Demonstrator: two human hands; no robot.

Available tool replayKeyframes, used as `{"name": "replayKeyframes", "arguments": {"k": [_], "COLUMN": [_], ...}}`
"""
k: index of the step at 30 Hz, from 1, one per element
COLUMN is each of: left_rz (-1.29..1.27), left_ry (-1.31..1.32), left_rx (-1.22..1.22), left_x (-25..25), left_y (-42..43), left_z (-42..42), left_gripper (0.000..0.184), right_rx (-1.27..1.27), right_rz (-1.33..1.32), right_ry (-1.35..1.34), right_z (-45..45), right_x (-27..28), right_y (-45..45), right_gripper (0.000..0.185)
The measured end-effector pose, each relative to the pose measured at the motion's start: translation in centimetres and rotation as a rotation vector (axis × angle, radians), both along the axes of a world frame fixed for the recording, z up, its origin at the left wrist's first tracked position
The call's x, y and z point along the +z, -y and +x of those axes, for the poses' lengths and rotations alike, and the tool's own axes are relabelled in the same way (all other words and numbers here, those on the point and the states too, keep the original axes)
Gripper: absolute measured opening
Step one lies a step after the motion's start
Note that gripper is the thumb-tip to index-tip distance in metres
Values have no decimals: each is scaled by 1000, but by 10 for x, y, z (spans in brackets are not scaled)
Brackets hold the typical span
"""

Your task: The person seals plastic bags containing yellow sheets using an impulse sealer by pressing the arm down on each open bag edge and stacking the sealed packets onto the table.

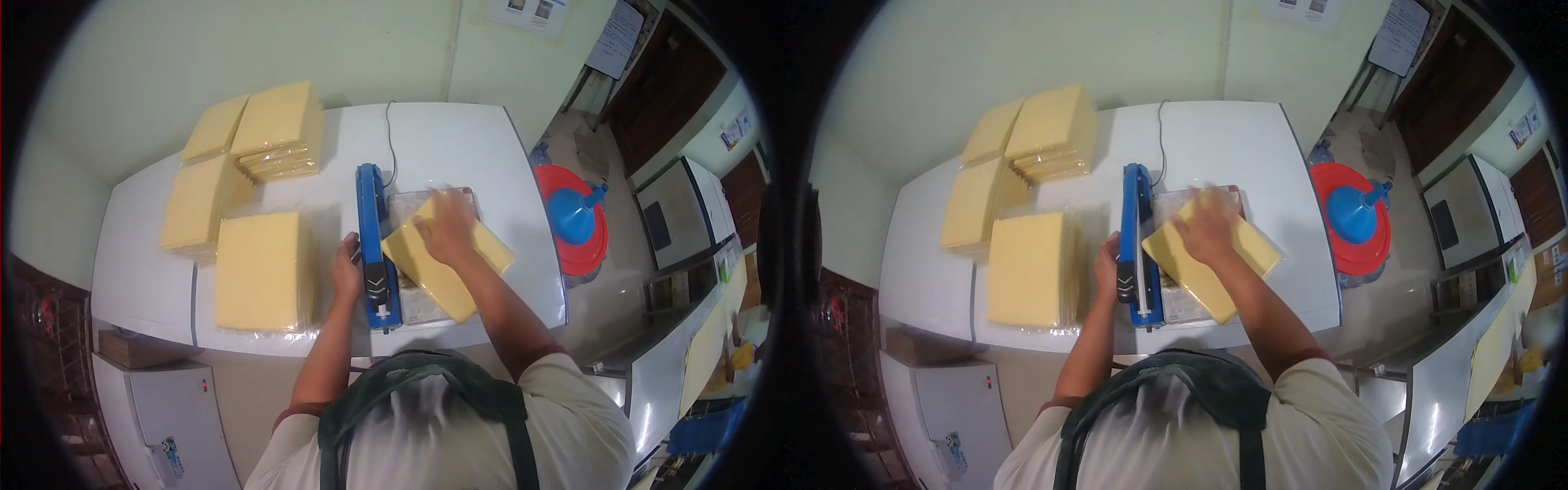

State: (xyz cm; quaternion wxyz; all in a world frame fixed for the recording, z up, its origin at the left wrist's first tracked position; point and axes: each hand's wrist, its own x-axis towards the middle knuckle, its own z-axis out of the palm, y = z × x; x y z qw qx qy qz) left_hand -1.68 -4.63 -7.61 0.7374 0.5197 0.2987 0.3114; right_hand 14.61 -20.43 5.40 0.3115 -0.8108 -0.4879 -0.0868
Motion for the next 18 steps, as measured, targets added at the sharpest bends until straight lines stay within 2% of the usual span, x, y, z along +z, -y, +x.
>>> {"name": "replayKeyframes", "arguments": {"k": [2, 3, 5, 6, 8, 9, 10, 11, 12, 14, 15, 16, 18], "left_rz": [91, 89, 127, 128, 419, 426, 575, 722, 725, 654, 600, 601, 489], "left_ry": [-145, -150, -323, -338, -528, -537, -648, -755, -761, -641, -694, -695, -665], "left_rx": [77, 79, 33, 23, -50, -62, -87, -113, -125, -109, -125, -127, -95], "left_x": [31, 45, 64, 58, 51, 52, 52, 52, 45, 29, 70, 75, 78], "left_y": [8, 9, 8, 5, -5, -5, -4, -2, -2, -7, 11, 14, 17], "left_z": [-2, -4, -3, -2, 1, 2, 3, 4, 6, 13, 15, 19, 22], "left_gripper": [55, 55, 47, 47, 41, 41, 41, 41, 41, 43, 42, 42, 40], "right_rx": [-481, -477, -291, -296, 14, 140, 133, 239, 344, 262, 98, -62, -106], "right_rz": [-506, -509, -524, -527, -552, -556, -553, -530, -504, -511, -526, -542, -590], "right_ry": [-199, -203, -83, -101, -1, -16, -27, 47, 121, 107, 75, 43, -27], "right_z": [7, 8, 5, 4, 8, 10, 11, 12, 11, 1, -5, -9, -11], "right_x": [-18, -23, -34, -35, -31, -27, -28, -29, -30, -24, -20, -18, -25], "right_y": [13, 16, 26, 30, 34, 37, 38, 41, 45, 53, 58, 63, 73], "right_gripper": [87, 87, 101, 101, 100, 98, 98, 95, 92, 90, 92, 94, 94]}}
